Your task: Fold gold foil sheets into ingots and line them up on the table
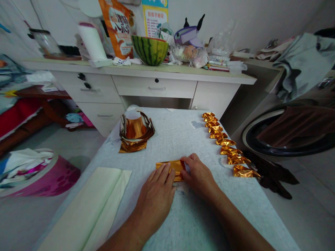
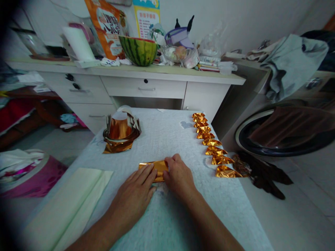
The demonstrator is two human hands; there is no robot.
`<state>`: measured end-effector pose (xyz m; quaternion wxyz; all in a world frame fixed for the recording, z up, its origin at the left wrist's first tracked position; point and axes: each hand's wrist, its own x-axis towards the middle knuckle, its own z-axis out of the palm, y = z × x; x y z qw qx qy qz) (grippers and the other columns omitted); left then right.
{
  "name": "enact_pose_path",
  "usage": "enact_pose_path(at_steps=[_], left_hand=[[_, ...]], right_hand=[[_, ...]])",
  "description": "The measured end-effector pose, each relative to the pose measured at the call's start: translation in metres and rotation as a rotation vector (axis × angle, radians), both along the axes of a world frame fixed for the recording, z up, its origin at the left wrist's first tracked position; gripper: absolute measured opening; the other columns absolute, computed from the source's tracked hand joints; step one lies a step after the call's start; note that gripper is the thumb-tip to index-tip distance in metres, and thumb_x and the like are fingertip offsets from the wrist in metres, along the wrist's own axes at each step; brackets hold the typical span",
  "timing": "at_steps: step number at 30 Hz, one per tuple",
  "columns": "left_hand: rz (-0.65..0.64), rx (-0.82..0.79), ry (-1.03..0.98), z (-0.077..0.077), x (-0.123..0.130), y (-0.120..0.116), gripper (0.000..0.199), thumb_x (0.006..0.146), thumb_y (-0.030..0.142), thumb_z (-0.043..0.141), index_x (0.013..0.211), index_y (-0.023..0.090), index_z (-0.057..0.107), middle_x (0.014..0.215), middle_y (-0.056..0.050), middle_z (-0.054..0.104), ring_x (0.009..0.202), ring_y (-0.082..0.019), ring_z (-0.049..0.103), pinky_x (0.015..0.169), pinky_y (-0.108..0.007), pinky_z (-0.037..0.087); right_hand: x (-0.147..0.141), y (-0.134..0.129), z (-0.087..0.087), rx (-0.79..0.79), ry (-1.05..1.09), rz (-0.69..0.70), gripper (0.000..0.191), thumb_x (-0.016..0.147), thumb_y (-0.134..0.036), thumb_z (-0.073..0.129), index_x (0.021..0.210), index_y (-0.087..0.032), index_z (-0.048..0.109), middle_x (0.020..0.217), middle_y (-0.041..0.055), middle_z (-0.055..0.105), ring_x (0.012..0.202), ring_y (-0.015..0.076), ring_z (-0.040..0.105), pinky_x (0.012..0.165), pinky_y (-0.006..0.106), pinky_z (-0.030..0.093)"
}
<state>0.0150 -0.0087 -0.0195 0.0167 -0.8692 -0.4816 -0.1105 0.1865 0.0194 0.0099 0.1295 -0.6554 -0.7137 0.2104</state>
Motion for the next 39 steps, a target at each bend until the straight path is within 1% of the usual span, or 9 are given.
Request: enact_pose_path(at_steps=[3,6,11,17,22,29,33,36,39], left_hand=[[-0.007,-0.018,-0.001,0.002,0.0,0.001,0.043,0.086,0.024,0.055,0.128,0.013,0.054,0.139,-0.016,0.051,0.128,-0.03,0.048,0.104,-0.048,0.044],[-0.009,-0.021,-0.014,0.003,0.001,0.001,0.044,0.086,0.023,0.055,0.129,0.014,0.053,0.141,-0.015,0.05,0.13,-0.029,0.047,0.105,-0.049,0.043],[0.001,-0.035,-0.018,0.002,0.0,0.0,0.047,0.085,0.022,0.056,0.131,0.014,0.051,0.141,-0.016,0.049,0.13,-0.03,0.046,0.105,-0.049,0.043],[0.011,-0.036,-0.026,0.001,-0.001,0.0,0.049,0.085,0.024,0.057,0.133,0.015,0.049,0.144,-0.016,0.046,0.132,-0.03,0.043,0.106,-0.049,0.042],[0.015,-0.037,-0.038,0.0,-0.002,0.0,0.047,0.086,0.026,0.057,0.132,0.016,0.05,0.144,-0.014,0.046,0.133,-0.031,0.042,0.107,-0.05,0.041],[0.016,-0.085,-0.059,0.008,-0.002,0.0,0.046,0.085,0.026,0.058,0.13,0.016,0.052,0.142,-0.014,0.049,0.132,-0.031,0.044,0.108,-0.05,0.039],[0.035,-0.127,-0.147,0.012,-0.003,0.0,0.042,0.087,0.025,0.055,0.128,0.015,0.051,0.141,-0.014,0.05,0.131,-0.028,0.044,0.108,-0.049,0.039],[0.049,-0.159,-0.251,0.013,-0.007,0.003,0.028,0.093,0.022,0.044,0.118,0.015,0.056,0.135,-0.013,0.055,0.127,-0.024,0.05,0.107,-0.046,0.041],[0.052,-0.155,-0.347,0.011,-0.01,0.009,0.026,0.094,0.015,0.037,0.109,0.016,0.059,0.126,-0.011,0.062,0.118,-0.02,0.057,0.103,-0.042,0.045]], right_hand=[[-0.002,-0.002,0.001,0.036,0.016,0.006,0.034,0.081,-0.017,0.055,0.114,-0.022,0.059,0.107,0.0056,0.053,0.089,0.0161,0.058,0.079,0.026,0.044],[-0.004,-0.004,0.001,0.097,0.032,0.056,0.031,0.082,-0.013,0.053,0.11,-0.023,0.062,0.105,0.0051,0.054,0.094,0.0167,0.055,0.084,0.027,0.044],[-0.005,-0.004,-0.001,0.124,0.034,0.086,0.023,0.084,-0.014,0.052,0.102,-0.02,0.066,0.106,0.0069,0.056,0.099,0.0189,0.052,0.088,0.029,0.044],[-0.005,-0.002,0.0,0.118,0.029,0.093,0.026,0.086,-0.014,0.05,0.106,-0.019,0.066,0.107,0.0072,0.057,0.099,0.0188,0.052,0.089,0.029,0.044],[-0.005,-0.002,0.0,0.104,0.01,0.091,0.026,0.086,-0.015,0.05,0.108,-0.02,0.065,0.109,0.0076,0.057,0.101,0.0189,0.052,0.09,0.03,0.043],[-0.007,-0.003,-0.004,0.139,-0.027,0.088,0.023,0.088,-0.019,0.051,0.107,-0.018,0.064,0.108,0.0088,0.056,0.101,0.0203,0.051,0.092,0.031,0.042],[-0.009,-0.005,-0.005,0.174,-0.057,0.08,0.023,0.089,-0.023,0.05,0.107,-0.018,0.063,0.107,0.0092,0.056,0.1,0.0217,0.051,0.09,0.033,0.043],[-0.012,-0.007,-0.006,0.196,-0.076,0.063,0.022,0.089,-0.025,0.05,0.107,-0.018,0.063,0.107,0.0094,0.056,0.099,0.0228,0.05,0.09,0.034,0.042],[-0.015,-0.008,-0.008,0.212,-0.1,0.048,0.022,0.088,-0.026,0.052,0.106,-0.018,0.062,0.107,0.0101,0.056,0.097,0.0236,0.05,0.089,0.035,0.042]])
